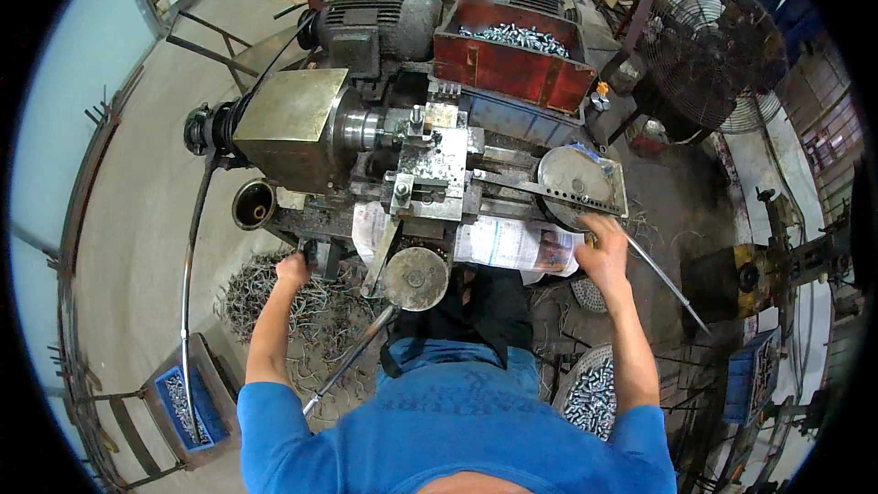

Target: The person picks up a metal part from a bin, places it into the chuck of a lathe, and secures it. They then operate the lathe by pulling a lever, causing the part to spin while they use a tool to shape or cut it. After the process is complete, they stop the lathe, remove the finished part, and place it into a separate bin before repeating the process with a new part.

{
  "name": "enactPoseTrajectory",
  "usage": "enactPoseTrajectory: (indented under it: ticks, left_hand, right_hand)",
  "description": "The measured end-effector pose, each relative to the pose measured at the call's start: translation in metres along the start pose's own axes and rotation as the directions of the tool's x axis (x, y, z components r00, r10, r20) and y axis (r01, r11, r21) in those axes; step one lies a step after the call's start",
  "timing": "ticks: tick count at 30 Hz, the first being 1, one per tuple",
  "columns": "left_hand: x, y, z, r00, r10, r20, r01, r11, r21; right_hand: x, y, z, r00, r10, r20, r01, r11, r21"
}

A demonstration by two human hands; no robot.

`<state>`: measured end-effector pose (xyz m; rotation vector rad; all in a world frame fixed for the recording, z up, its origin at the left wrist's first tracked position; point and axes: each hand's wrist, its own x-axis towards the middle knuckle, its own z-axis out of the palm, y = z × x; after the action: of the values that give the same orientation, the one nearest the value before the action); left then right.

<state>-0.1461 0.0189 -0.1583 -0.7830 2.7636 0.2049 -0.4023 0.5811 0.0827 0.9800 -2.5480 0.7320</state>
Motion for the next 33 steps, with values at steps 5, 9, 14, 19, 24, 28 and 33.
enactPoseTrajectory:
  ticks: [5,9,14,19,24,28,33]
  left_hand:
    - [-0.033,0.005,-0.073,0.975,-0.200,-0.095,0.162,0.937,-0.309]
    - [-0.088,-0.059,-0.160,0.856,-0.141,-0.497,-0.088,0.908,-0.410]
    - [-0.174,-0.126,-0.199,0.632,-0.543,-0.553,0.425,0.840,-0.338]
    - [-0.200,-0.046,-0.141,0.668,-0.587,-0.458,0.493,0.809,-0.320]
    - [-0.197,-0.026,-0.136,0.727,-0.550,-0.412,0.407,0.828,-0.387]
    - [-0.185,-0.065,-0.141,0.820,-0.480,-0.313,0.293,0.820,-0.491]
    - [-0.171,-0.075,-0.136,0.843,-0.494,-0.215,0.262,0.724,-0.639]
  right_hand:
    - [0.120,-0.094,0.054,0.900,-0.435,-0.024,0.432,0.885,0.175]
    - [0.183,-0.166,0.119,0.790,-0.582,0.195,0.598,0.801,-0.032]
    - [0.214,-0.200,0.164,0.717,-0.492,0.493,0.635,0.754,-0.171]
    - [0.225,-0.196,0.180,0.750,-0.463,0.473,0.551,0.832,-0.059]
    - [0.218,-0.206,0.177,0.787,-0.414,0.457,0.548,0.809,-0.210]
    - [0.231,-0.202,0.140,0.817,-0.412,0.404,0.534,0.805,-0.258]
    - [0.265,-0.158,0.083,0.997,-0.069,-0.038,0.051,0.933,-0.357]
